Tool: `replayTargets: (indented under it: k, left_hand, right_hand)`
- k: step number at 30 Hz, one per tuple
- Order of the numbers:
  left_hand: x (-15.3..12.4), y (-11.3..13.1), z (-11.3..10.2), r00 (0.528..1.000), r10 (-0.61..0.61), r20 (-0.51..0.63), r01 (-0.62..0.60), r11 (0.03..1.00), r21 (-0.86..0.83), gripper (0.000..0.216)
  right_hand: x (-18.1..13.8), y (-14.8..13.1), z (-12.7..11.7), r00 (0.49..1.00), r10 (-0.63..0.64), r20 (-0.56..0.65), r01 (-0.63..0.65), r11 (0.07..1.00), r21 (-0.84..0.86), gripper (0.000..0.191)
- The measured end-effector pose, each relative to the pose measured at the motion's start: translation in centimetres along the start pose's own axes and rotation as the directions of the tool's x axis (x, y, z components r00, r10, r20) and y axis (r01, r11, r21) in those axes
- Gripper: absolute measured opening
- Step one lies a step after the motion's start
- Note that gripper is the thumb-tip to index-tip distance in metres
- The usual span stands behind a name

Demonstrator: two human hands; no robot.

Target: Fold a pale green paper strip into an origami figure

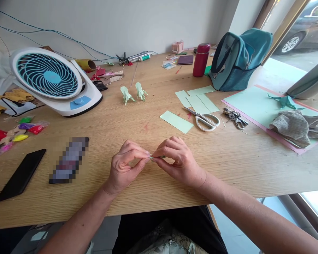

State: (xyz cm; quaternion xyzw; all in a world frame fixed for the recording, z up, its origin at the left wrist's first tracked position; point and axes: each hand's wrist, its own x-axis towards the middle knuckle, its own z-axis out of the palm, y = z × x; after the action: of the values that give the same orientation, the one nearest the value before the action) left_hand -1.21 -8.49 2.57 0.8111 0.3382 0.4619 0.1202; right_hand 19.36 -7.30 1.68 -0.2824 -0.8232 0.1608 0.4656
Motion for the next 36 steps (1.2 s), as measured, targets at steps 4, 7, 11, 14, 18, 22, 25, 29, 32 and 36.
replayTargets:
  k: [4, 7, 11, 14, 18, 22, 25, 29, 32, 36]
  left_hand:
    - [-0.2, 0.0, 0.3, 1.0, 0.02, 0.013, -0.021, 0.999, 0.046, 0.015]
    - [-0.1, 0.2, 0.4, 0.999, 0.028, 0.016, -0.028, 0.999, 0.043, 0.016]
    - [0.0, 0.3, 0.3, 0.999, 0.016, 0.029, -0.017, 0.999, 0.034, 0.016]
    - [0.1, 0.3, 0.3, 1.0, 0.005, 0.03, -0.006, 1.0, 0.026, 0.016]
    - [0.3, 0.2, 0.1, 0.999, -0.002, 0.035, 0.002, 1.0, -0.002, 0.016]
    - [0.3, 0.0, -0.4, 0.999, -0.042, 0.003, 0.042, 0.998, -0.04, 0.016]
    - [0.3, -0.3, -0.7, 0.998, -0.063, -0.006, 0.062, 0.996, -0.061, 0.017]
    - [0.3, -0.5, -0.9, 0.995, -0.104, 0.011, 0.105, 0.99, -0.09, 0.016]
    - [0.3, -0.6, -1.0, 0.99, -0.141, 0.008, 0.142, 0.984, -0.111, 0.015]
    - [0.3, -0.9, -1.0, 0.981, -0.194, 0.011, 0.193, 0.969, -0.155, 0.012]
  right_hand:
    - [0.0, -0.3, 0.0, 0.999, -0.023, 0.025, 0.024, 0.998, -0.051, 0.008]
    - [0.0, -0.4, 0.0, 0.999, -0.028, 0.037, 0.03, 0.998, -0.064, 0.008]
    - [-0.1, -0.4, 0.1, 0.998, -0.005, 0.056, 0.008, 0.998, -0.062, 0.008]
    - [-0.3, -0.3, 0.1, 0.999, 0.014, 0.05, -0.011, 0.999, -0.046, 0.009]
    - [-0.2, -0.1, 0.0, 0.999, 0.011, 0.052, -0.01, 1.0, -0.01, 0.011]
    - [-0.1, 0.2, -0.4, 1.0, 0.023, 0.018, -0.023, 1.0, 0.017, 0.01]
    - [0.0, 0.5, -0.7, 0.999, 0.035, -0.005, -0.035, 0.999, 0.021, 0.008]
    - [-0.1, 0.5, -0.8, 0.999, 0.053, -0.002, -0.053, 0.997, 0.054, 0.007]
    - [-0.3, 0.6, -0.9, 0.995, 0.102, 0.008, -0.102, 0.991, 0.084, 0.008]
    - [-0.5, 0.6, -1.0, 0.987, 0.161, 0.018, -0.162, 0.981, 0.11, 0.01]
